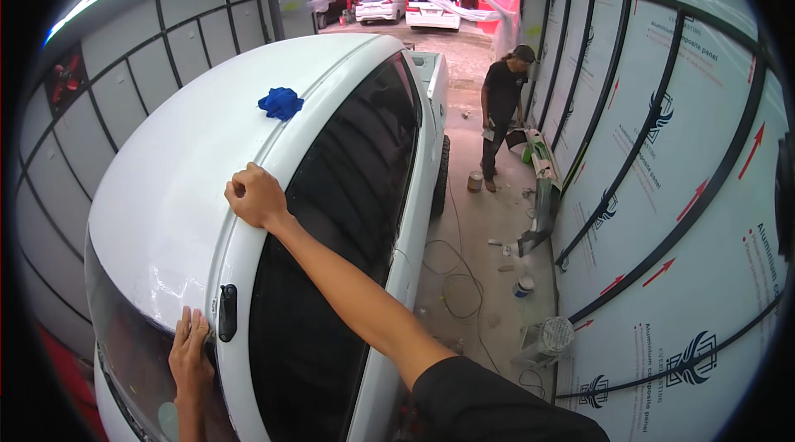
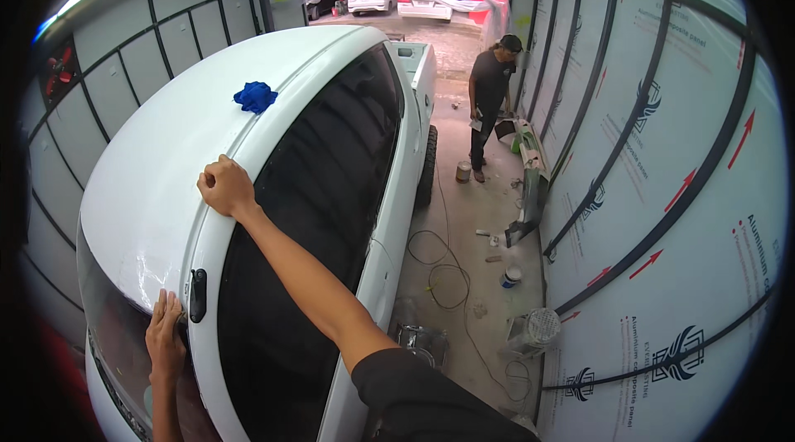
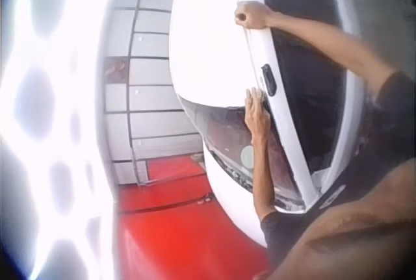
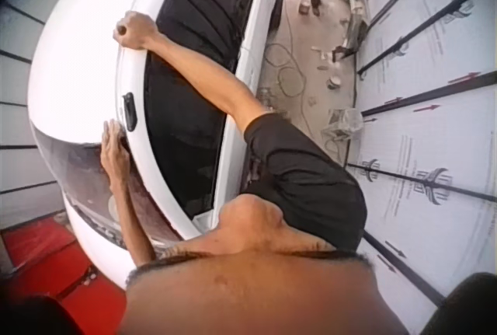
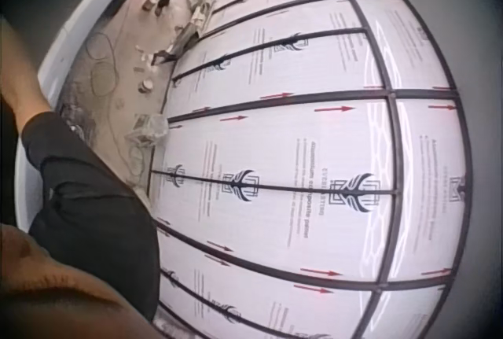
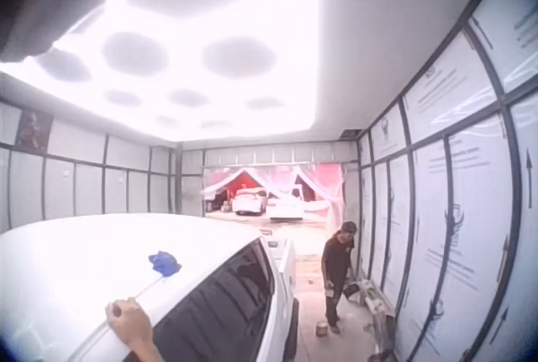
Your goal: The person wets sandpaper and a cloth in a bucket of water, then wet-sands and wipes down the roof and pillar edges of a car.
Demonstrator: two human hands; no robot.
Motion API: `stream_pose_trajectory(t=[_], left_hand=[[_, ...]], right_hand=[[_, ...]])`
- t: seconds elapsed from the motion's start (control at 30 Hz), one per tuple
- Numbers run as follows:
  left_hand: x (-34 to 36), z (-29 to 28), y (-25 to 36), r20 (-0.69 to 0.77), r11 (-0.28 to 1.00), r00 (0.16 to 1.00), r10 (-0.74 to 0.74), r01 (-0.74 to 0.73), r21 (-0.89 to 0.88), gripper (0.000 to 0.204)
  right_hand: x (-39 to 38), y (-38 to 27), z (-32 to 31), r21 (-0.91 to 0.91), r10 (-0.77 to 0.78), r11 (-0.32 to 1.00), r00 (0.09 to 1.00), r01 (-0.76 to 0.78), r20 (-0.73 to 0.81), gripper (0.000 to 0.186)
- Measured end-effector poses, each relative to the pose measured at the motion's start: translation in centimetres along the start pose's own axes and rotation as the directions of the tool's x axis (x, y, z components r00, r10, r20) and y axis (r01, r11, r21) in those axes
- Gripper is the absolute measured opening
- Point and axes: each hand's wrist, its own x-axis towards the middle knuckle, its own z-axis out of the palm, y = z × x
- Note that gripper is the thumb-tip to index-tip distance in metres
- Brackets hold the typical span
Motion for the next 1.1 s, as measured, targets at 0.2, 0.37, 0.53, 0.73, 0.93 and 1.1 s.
stream_pose_trajectory(t=[0.2,0.37,0.53,0.73,0.93,1.1], left_hand=[[5.0,0.1,1.0,-0.041,0.991,0.997,-0.064,0.058,-0.118,0.041],[0.7,-0.4,-0.2,-0.037,0.998,0.999,-0.034,0.036,0.054,0.038],[4.3,0.9,1.1,-0.058,0.977,0.986,-0.153,0.143,-0.159,0.039],[0.3,-1.0,-0.1,-0.032,0.999,0.999,-0.042,0.042,0.008,0.035],[0.4,0.9,-0.7,-0.024,0.996,0.998,-0.060,0.058,-0.067,0.035],[0.9,-0.3,-0.7,-0.044,0.998,0.998,-0.046,0.047,0.037,0.037]], right_hand=[[0.6,1.4,-0.6,0.024,-0.128,0.992,0.990,0.126,0.055,0.027],[0.4,0.4,-0.4,0.021,-0.004,1.000,1.000,0.004,0.008,0.026],[0.3,1.7,-1.1,0.013,-0.098,0.995,0.994,0.097,0.051,0.026],[0.0,-1.0,0.1,0.013,0.016,1.000,1.000,-0.016,0.026,0.027],[0.4,2.1,-1.1,0.002,-0.077,0.997,0.997,0.077,0.016,0.026],[0.2,-0.3,0.4,0.015,-0.014,1.000,1.000,0.014,0.003,0.026]])
